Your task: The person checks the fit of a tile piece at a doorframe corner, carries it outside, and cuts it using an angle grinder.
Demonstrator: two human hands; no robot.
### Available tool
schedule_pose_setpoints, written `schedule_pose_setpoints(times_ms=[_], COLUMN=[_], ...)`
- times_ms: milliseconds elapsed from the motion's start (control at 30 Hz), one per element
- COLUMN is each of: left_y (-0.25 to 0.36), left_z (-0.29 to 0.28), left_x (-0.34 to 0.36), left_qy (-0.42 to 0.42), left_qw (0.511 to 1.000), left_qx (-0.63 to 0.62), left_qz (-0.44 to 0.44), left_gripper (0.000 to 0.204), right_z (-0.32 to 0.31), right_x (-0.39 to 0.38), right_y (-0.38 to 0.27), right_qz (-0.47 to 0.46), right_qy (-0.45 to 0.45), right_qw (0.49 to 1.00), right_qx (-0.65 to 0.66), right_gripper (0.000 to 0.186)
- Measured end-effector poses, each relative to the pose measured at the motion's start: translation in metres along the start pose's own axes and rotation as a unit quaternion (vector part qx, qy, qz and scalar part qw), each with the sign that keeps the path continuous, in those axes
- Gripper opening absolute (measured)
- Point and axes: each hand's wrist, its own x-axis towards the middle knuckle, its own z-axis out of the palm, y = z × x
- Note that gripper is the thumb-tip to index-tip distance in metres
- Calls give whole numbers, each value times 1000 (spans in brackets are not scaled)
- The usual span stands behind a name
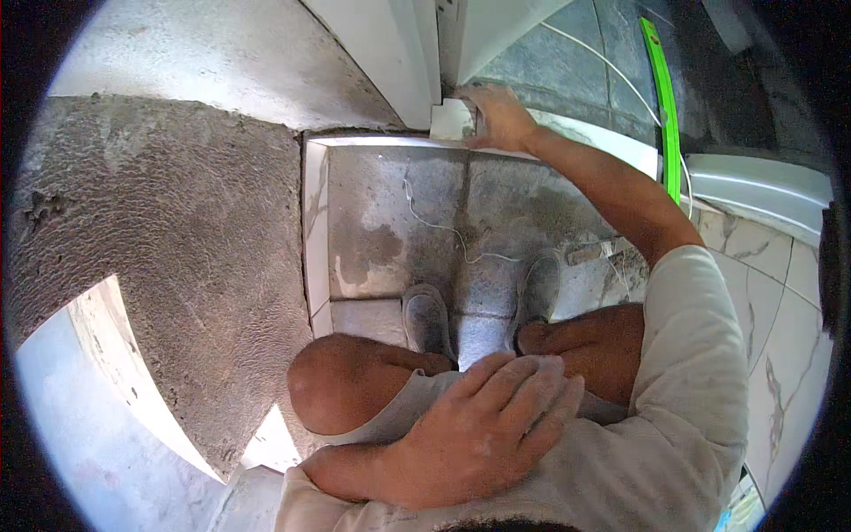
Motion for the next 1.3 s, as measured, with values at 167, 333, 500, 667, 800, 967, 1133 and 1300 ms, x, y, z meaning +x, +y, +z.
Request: schedule_pose_setpoints(times_ms=[167, 333, 500, 667, 800, 967, 1133, 1300], left_y=[-9, -9, -34, -47, -49, -43, -46, -41], left_z=[-21, -44, -63, -71, -71, -70, -69, -69], left_x=[1, 0, -10, -1, -1, -4, -10, -2], left_qy=[-28, 10, 62, 105, 115, 159, 177, 230], left_qw=[998, 987, 948, 924, 932, 939, 943, 917], left_qx=[37, 47, 130, 80, 63, -4, -7, -44], left_qz=[-52, -152, -284, -358, -339, -305, -281, -323], left_gripper=[56, 64, 80, 93, 94, 91, 89, 87], right_z=[2, -20, -33, -84, -99, -106, -107, -110], right_x=[-9, -25, -47, -44, -37, -36, -30, -30], right_y=[5, 0, -55, -131, -148, -152, -147, -150], right_qz=[-21, -39, -92, -232, -269, -268, -275, -266], right_qy=[56, 106, 201, 245, 260, 265, 285, 284], right_qw=[998, 994, 970, 919, 901, 892, 890, 894], right_qx=[-10, 8, 96, 203, 222, 249, 227, 223], right_gripper=[81, 70, 66, 72, 77, 76, 79, 80])
